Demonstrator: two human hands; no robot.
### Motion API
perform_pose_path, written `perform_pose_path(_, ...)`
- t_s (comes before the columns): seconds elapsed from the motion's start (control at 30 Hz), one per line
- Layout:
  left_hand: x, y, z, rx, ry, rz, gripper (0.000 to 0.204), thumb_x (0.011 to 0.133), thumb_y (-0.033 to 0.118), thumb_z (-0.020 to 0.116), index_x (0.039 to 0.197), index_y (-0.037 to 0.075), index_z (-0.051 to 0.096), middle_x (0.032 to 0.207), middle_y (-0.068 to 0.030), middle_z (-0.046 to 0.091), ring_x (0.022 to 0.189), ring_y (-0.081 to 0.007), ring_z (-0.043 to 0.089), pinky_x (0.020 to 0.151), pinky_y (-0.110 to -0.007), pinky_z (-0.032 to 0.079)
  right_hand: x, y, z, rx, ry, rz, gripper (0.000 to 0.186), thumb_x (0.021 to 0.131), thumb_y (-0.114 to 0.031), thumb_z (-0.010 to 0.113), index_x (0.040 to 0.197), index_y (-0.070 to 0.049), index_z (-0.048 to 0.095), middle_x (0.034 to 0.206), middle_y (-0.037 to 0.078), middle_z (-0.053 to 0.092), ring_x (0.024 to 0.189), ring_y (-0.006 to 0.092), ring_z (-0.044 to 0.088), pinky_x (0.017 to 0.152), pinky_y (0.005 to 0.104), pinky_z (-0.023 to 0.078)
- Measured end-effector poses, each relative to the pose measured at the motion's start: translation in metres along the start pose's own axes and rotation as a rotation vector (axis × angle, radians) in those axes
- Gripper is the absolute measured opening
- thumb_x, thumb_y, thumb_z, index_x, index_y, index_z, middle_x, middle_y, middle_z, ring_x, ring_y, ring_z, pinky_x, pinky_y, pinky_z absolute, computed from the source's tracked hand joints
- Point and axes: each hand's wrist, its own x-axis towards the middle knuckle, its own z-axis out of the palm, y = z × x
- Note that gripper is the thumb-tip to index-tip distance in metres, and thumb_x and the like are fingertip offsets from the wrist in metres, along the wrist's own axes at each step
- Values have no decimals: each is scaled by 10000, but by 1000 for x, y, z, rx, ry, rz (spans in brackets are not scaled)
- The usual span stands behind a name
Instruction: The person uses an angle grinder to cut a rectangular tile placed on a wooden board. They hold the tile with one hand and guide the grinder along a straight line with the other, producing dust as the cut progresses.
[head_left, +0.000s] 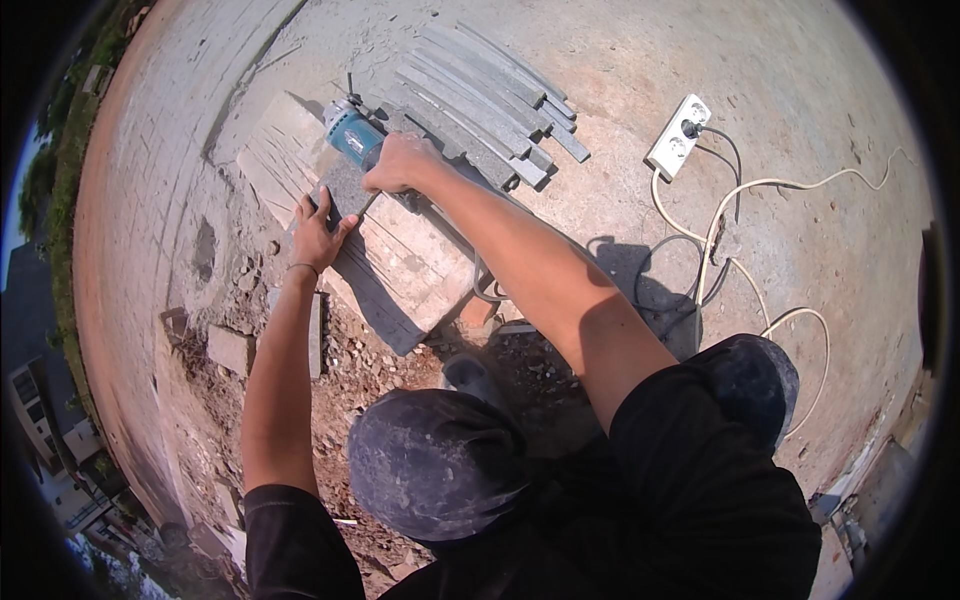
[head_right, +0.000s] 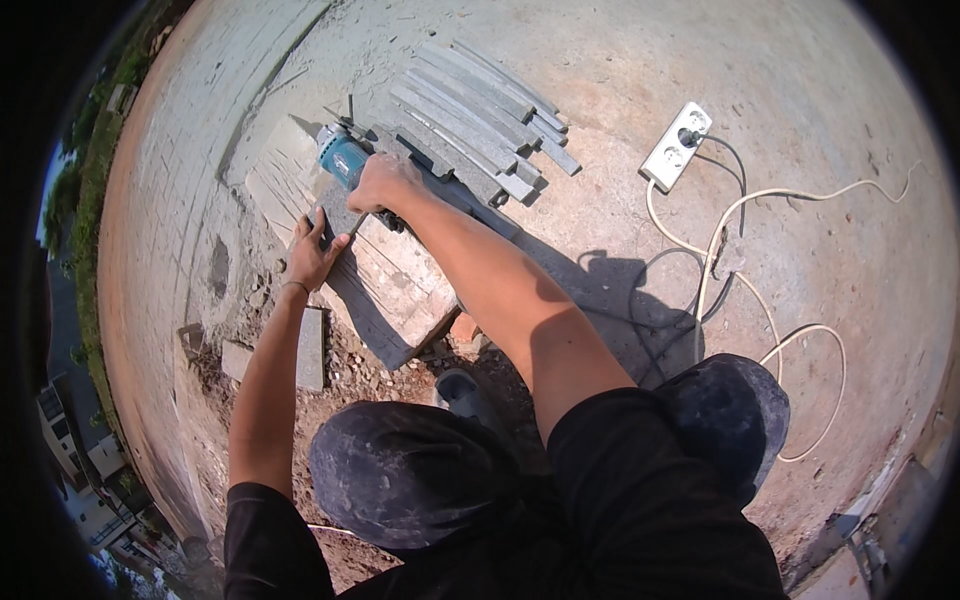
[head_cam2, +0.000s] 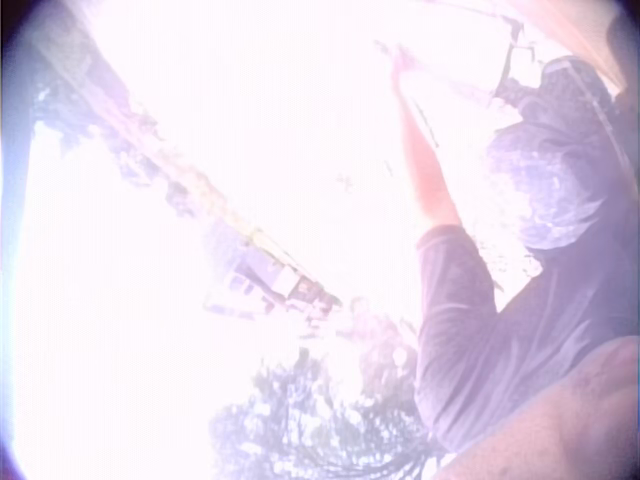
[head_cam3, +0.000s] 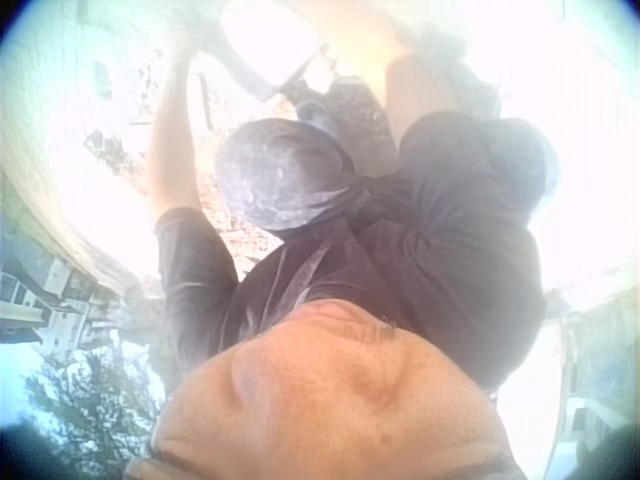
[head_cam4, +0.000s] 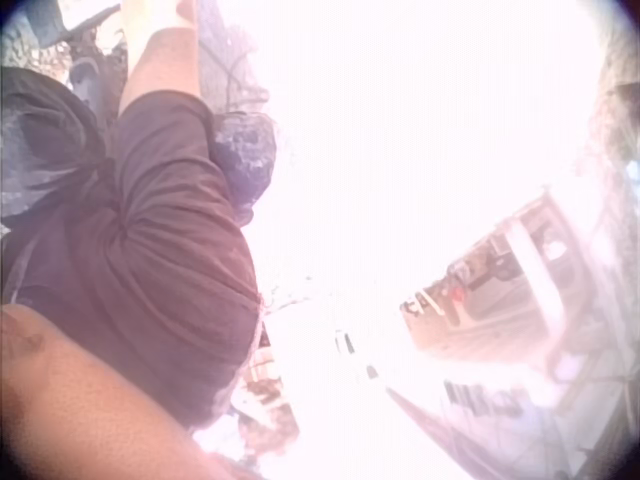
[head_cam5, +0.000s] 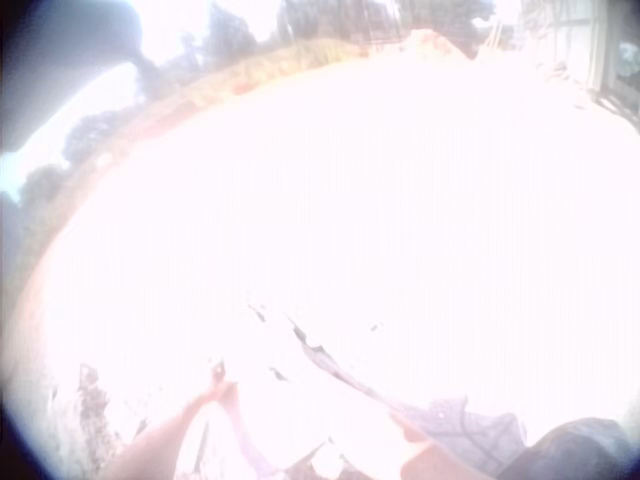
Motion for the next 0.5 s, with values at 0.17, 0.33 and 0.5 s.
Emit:
perform_pose_path(0.17,0,2,1,36,25,8,902,838,613,641,1491,54,369,1434,-300,363,1330,-444,360,1051,-530,377,1,3,3,-5,24,6,652,606,-410,761,1066,47,694,1123,245,684,1055,333,677,913,366,535)
perform_pose_path(0.33,-1,1,-1,14,24,9,910,835,620,641,1487,44,373,1421,-314,372,1325,-446,365,1055,-521,375,-1,3,6,10,30,21,643,606,-408,752,1056,47,696,1106,248,687,1046,339,679,905,369,536)
perform_pose_path(0.5,0,3,-2,17,19,10,914,838,631,630,1485,36,377,1420,-327,369,1329,-449,364,1067,-495,372,4,7,11,0,47,30,629,605,-408,748,1047,36,702,1089,247,693,1034,342,683,895,369,537)
